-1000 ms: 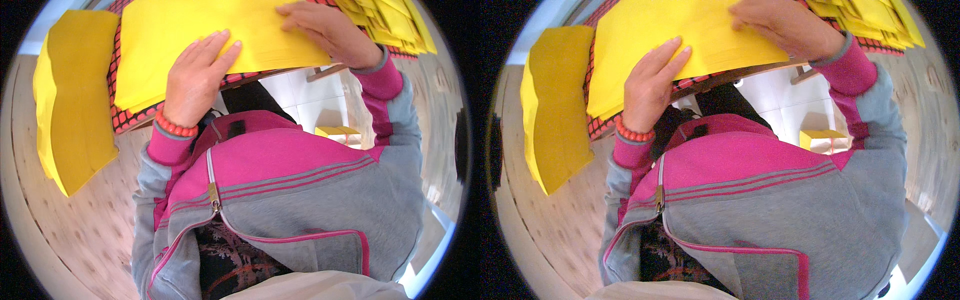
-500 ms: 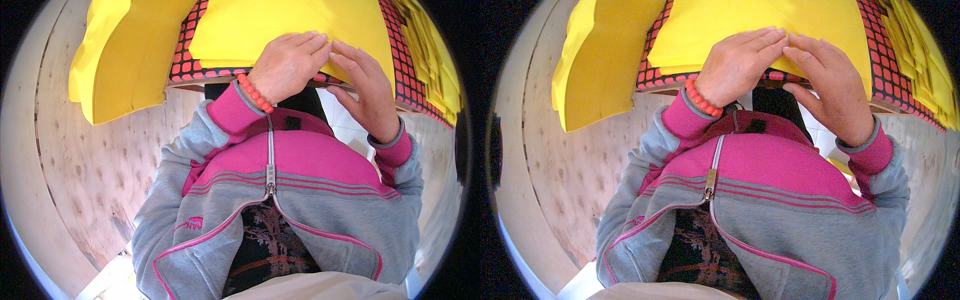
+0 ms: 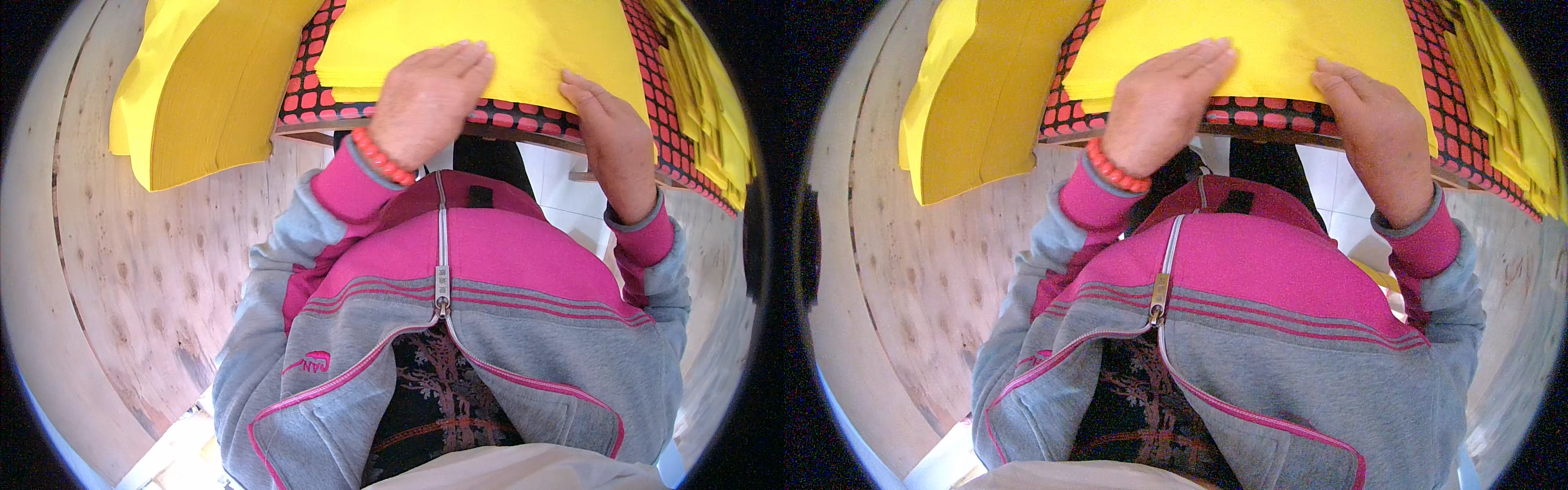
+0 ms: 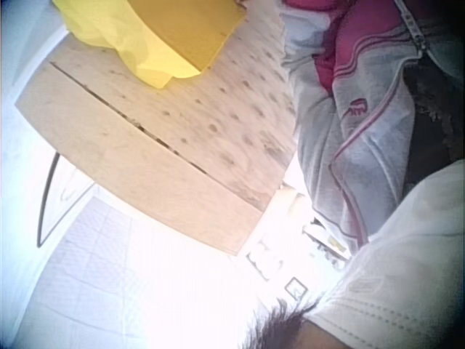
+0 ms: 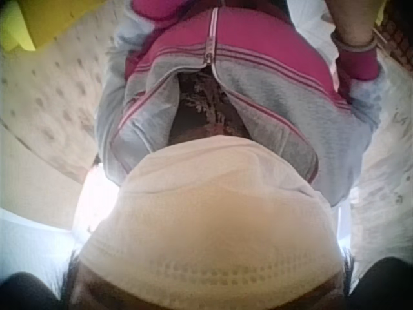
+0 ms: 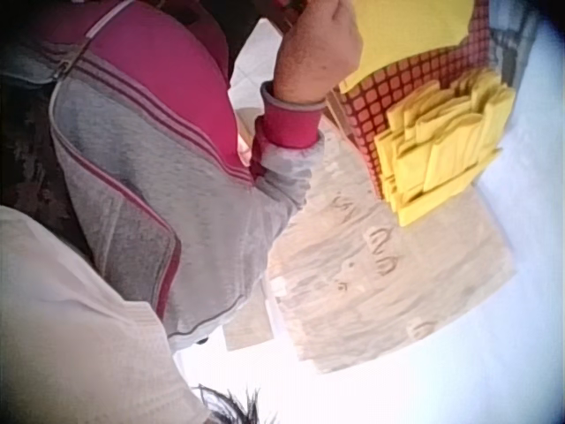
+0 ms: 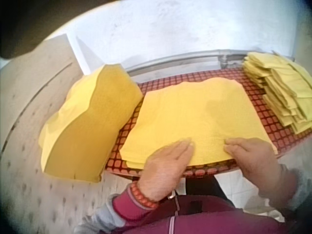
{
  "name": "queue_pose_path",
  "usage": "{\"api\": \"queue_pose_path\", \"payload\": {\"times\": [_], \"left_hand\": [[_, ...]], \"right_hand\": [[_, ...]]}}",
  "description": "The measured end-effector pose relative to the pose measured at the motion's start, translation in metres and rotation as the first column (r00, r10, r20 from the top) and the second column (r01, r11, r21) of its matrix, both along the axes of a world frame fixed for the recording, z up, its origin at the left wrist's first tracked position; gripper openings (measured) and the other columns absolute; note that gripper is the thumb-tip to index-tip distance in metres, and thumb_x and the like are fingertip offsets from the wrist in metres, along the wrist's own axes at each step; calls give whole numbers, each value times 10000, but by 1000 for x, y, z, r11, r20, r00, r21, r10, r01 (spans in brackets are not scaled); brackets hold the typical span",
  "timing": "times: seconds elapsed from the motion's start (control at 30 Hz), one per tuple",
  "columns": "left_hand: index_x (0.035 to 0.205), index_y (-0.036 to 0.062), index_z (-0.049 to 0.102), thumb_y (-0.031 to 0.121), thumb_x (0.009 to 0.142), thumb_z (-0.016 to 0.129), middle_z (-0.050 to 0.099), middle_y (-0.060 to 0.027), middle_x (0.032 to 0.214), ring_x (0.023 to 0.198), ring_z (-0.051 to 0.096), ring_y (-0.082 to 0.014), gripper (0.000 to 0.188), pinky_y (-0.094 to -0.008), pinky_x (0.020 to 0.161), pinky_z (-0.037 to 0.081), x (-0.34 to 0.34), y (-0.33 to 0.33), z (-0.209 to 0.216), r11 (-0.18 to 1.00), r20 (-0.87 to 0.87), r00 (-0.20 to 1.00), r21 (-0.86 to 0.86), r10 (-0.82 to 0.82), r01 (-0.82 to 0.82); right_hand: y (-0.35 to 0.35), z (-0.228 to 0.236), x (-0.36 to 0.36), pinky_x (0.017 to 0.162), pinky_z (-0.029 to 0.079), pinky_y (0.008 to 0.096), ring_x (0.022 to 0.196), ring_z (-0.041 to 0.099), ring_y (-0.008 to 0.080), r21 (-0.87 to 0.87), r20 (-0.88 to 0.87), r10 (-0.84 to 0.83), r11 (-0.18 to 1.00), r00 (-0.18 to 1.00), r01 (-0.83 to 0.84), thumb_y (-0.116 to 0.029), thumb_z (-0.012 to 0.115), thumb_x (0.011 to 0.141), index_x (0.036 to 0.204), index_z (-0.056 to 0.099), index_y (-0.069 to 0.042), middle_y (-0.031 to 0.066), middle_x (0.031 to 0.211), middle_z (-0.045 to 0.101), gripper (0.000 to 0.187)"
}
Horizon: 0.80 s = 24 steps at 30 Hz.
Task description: The person folds yellow paper sheets by hand on a patterned table, repeatedly folding and unfolding them to create creases. The person smooths the folds and stacks the finished sheets.
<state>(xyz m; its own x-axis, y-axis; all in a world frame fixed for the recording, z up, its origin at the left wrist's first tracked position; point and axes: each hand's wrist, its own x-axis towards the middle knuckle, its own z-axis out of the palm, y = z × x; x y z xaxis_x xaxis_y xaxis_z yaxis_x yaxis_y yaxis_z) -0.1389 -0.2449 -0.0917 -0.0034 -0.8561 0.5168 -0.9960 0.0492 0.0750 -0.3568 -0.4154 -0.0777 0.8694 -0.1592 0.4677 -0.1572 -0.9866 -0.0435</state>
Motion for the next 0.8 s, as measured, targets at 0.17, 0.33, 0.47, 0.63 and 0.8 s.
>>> {"api": "queue_pose_path", "payload": {"times": [0.17, 0.33, 0.47, 0.63, 0.8], "left_hand": [[1260, 64, 666, -3, 840, 603, 676, -144, 1310, 1225, 644, -308, 430, -449, 1057, 500, 40, 48, 3, 993, -1, 993, 21, 117, -117], [1373, 118, 634, -3, 845, 681, 668, -124, 1347, 1262, 631, -287, 544, -465, 1129, 434, 73, 83, 0, 980, -209, 958, 34, 196, -194], [1391, 118, 622, 32, 835, 741, 669, -125, 1347, 1259, 633, -297, 575, -476, 1178, 381, 84, 90, -5, 980, -400, 897, 14, 187, -198], [1391, 129, 626, 30, 828, 741, 681, -118, 1334, 1278, 620, -304, 583, -497, 1200, 343, 86, 89, -2, 978, -422, 889, -18, 180, -206], [1289, 137, 705, -3, 876, 675, 678, -80, 1360, 1327, 595, -258, 437, -490, 1205, 305, 89, 87, -1, 992, -368, 921, 78, 125, -103]], "right_hand": [[-4, 1, 1, 885, 566, 393, 1061, 700, 316, 5, 9, 25, 1000, 1000, -25, -25, 578, 864, 1147, 655, -68, 111, 1221, 715, 296], [-6, 2, -1, 906, 562, 390, 1081, 695, 315, 17, -14, 29, 999, 999, -28, -19, 573, 867, 1141, 658, -65, 108, 1235, 711, 291], [-7, 3, -2, 936, 553, 394, 1108, 688, 315, 4, -20, 33, 999, 999, -33, -18, 579, 864, 1137, 660, -60, 117, 1251, 705, 288], [-6, 3, -3, 945, 549, 397, 1124, 683, 320, 5, -19, 30, 1000, 999, -29, -22, 584, 865, 1138, 660, -51, 122, 1263, 702, 284], [-12, 4, -8, 948, 548, 402, 1136, 675, 329, 36, -26, 54, 998, 998, -54, -8, 587, 855, 1159, 654, -55, 123, 1276, 696, 315]]}}
